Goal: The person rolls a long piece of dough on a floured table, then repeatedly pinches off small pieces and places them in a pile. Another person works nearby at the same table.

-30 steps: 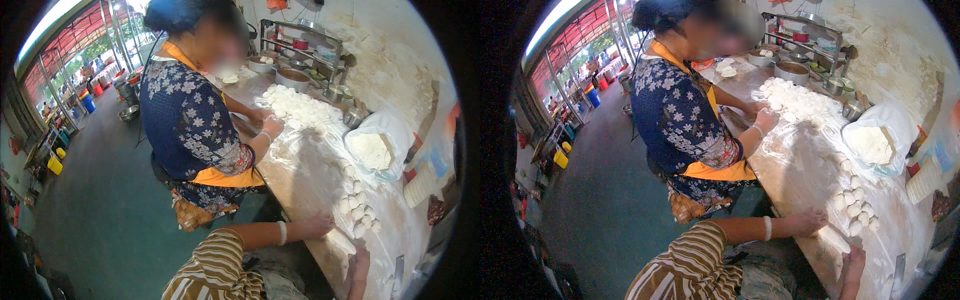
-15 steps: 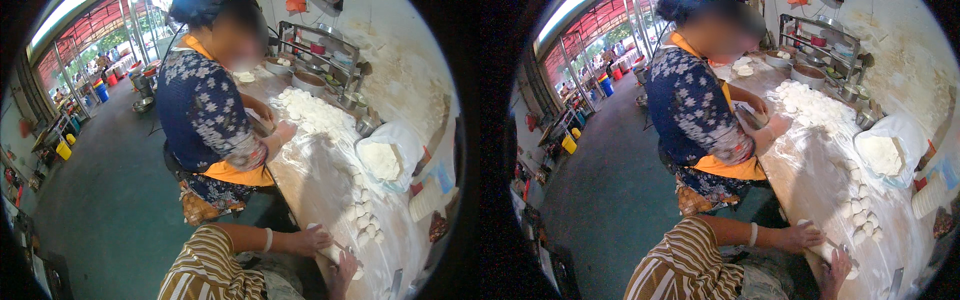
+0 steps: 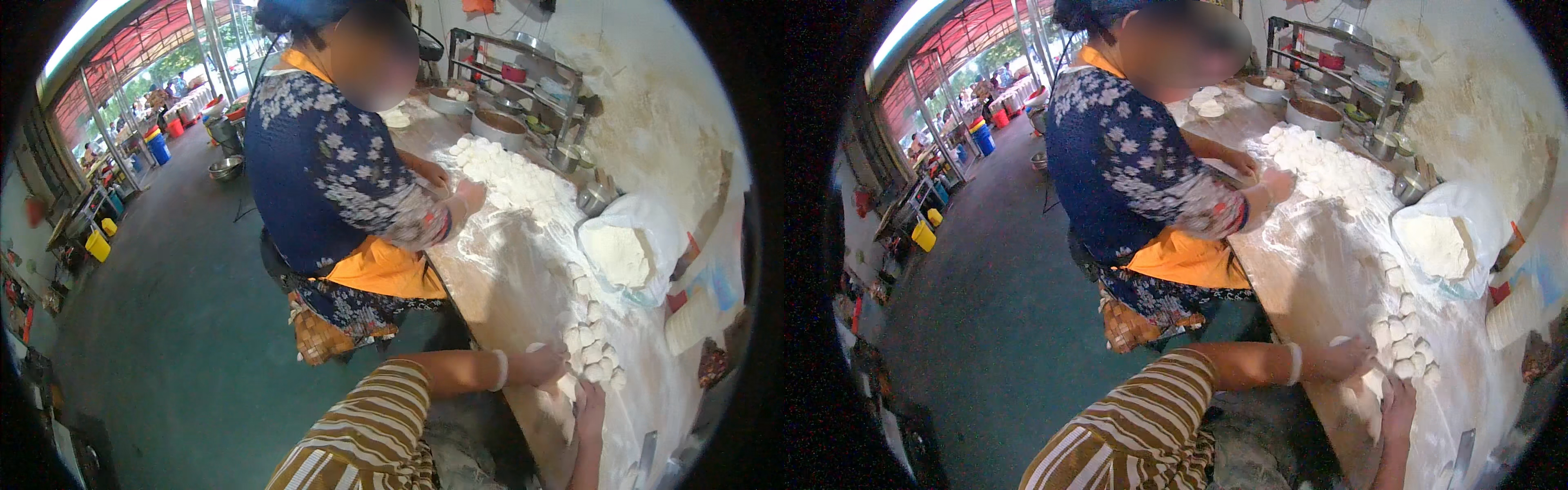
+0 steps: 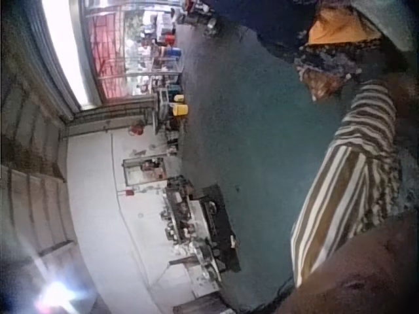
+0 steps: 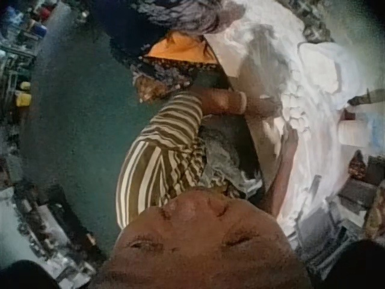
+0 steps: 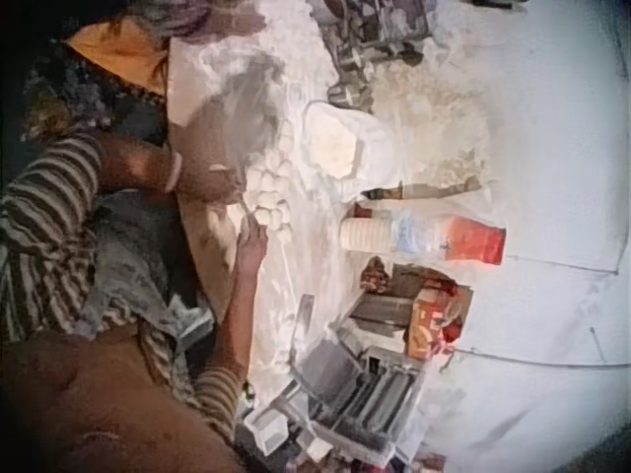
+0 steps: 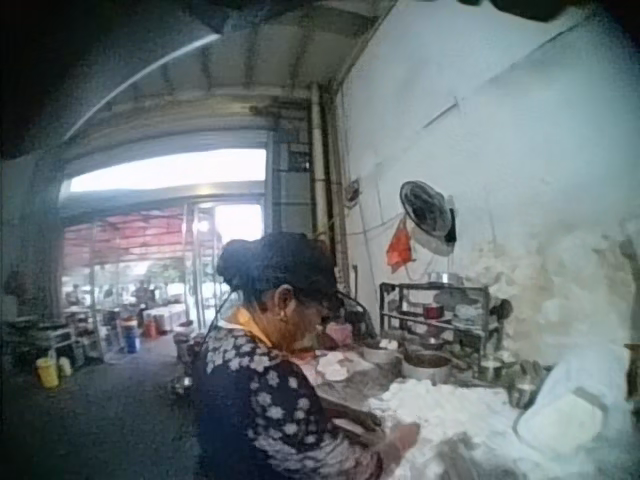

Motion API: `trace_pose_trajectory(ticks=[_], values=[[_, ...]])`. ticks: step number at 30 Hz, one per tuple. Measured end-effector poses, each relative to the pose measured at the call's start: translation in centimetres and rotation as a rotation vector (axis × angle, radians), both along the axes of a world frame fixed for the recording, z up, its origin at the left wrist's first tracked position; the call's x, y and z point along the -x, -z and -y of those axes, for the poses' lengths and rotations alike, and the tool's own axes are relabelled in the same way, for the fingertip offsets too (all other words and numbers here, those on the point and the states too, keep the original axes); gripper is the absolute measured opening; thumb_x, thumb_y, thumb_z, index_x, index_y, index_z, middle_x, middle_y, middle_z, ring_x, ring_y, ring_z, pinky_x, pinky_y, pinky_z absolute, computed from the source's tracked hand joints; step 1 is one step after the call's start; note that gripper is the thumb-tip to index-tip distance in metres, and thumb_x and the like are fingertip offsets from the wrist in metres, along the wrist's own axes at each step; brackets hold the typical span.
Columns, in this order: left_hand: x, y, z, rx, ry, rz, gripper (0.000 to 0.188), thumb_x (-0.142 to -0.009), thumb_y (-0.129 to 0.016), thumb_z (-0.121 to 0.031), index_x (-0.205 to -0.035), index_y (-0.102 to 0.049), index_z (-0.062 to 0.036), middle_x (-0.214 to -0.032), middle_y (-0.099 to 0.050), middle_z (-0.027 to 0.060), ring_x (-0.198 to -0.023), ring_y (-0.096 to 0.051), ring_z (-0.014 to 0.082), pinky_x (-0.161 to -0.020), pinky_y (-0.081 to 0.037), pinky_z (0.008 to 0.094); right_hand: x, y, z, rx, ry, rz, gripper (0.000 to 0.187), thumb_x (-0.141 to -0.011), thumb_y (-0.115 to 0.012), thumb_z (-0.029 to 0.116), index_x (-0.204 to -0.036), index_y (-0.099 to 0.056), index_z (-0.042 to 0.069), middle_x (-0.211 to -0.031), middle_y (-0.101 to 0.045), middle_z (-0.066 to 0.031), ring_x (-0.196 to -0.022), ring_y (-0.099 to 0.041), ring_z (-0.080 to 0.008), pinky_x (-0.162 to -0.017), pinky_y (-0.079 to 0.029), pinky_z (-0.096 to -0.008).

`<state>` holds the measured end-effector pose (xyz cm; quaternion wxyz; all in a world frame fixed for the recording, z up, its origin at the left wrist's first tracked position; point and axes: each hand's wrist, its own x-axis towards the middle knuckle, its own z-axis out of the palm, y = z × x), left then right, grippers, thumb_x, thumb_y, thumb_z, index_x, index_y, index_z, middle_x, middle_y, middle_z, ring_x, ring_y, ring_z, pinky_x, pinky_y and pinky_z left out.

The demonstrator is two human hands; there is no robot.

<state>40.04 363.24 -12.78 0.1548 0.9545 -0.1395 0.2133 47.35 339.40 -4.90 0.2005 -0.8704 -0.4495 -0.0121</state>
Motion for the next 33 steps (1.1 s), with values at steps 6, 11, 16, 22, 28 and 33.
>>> trace_pose_trajectory(ticks=[6,11,16,22,28,33], values=[[0.3,-3.2,3.4,-0.06,0.043,-0.246,0.076,-0.083,-0.07,-0.054,-0.134,-0.06,0.0017,-0.138,-0.057,0.0205,-0.134,-0.051,0.0348,-0.117,-0.026,0.0668,2.1,1.4,-1.4,0.005,0.043,0.065,0.042,-0.103,-0.054,0.026,-0.139,-0.059,0.007,-0.138,-0.058,-0.0203,-0.129,-0.052,-0.0414,-0.113,-0.037,-0.0502],[7.7,0.3,2.5,-0.043,0.139,0.129,0.077,-0.085,-0.071,-0.05,-0.14,-0.054,0.001,-0.148,-0.051,0.0175,-0.143,-0.042,0.0317,-0.113,-0.029,0.0687,5.5,5.4,4.8,0.16,0.027,0.226,0.047,-0.103,-0.054,0.03,-0.146,-0.055,0.012,-0.152,-0.051,-0.0122,-0.143,-0.042,-0.0359,-0.119,-0.026,-0.058],[7.7,0.4,1.4,-0.09,0.13,0.043,0.085,-0.086,-0.069,-0.054,-0.148,-0.047,0.0,-0.154,-0.046,0.0175,-0.146,-0.039,0.0308,-0.113,-0.028,0.0715,6.1,2.9,4.4,0.265,0.076,0.145,0.05,-0.104,-0.05,0.038,-0.15,-0.052,0.018,-0.155,-0.049,-0.0105,-0.145,-0.04,-0.0359,-0.12,-0.023,-0.0596],[1.9,-1.4,-4.3,-0.112,-0.036,-0.113,0.088,-0.088,-0.067,-0.057,-0.152,-0.044,-0.0023,-0.157,-0.046,0.0126,-0.149,-0.037,0.0313,-0.113,-0.025,0.076,3.0,-0.7,1.4,0.329,0.238,0.122,0.051,-0.106,-0.046,0.041,-0.152,-0.051,0.02,-0.16,-0.044,-0.0085,-0.147,-0.037,-0.0378,-0.121,-0.02,-0.0622],[8.0,-3.6,-4.3,-0.129,0.029,-0.287,0.087,-0.09,-0.064,-0.059,-0.157,-0.038,-0.0093,-0.162,-0.041,0.0087,-0.15,-0.036,0.0278,-0.113,-0.021,0.0767,3.3,3.7,6.6,0.247,0.101,0.195,0.053,-0.1,-0.053,0.024,-0.153,-0.049,0.019,-0.161,-0.043,-0.0077,-0.151,-0.033,-0.0331,-0.124,-0.016,-0.0589],[12.5,-3.4,-3.8,-0.067,0.011,-0.265,0.087,-0.09,-0.064,-0.059,-0.157,-0.037,-0.0103,-0.161,-0.041,0.011,-0.148,-0.038,0.0279,-0.111,-0.021,0.0777,6.5,2.2,7.5,0.13,0.112,-0.137,0.056,-0.096,-0.056,0.015,-0.152,-0.048,0.016,-0.16,-0.044,-0.0096,-0.152,-0.033,-0.0316,-0.124,-0.017,-0.0566]])
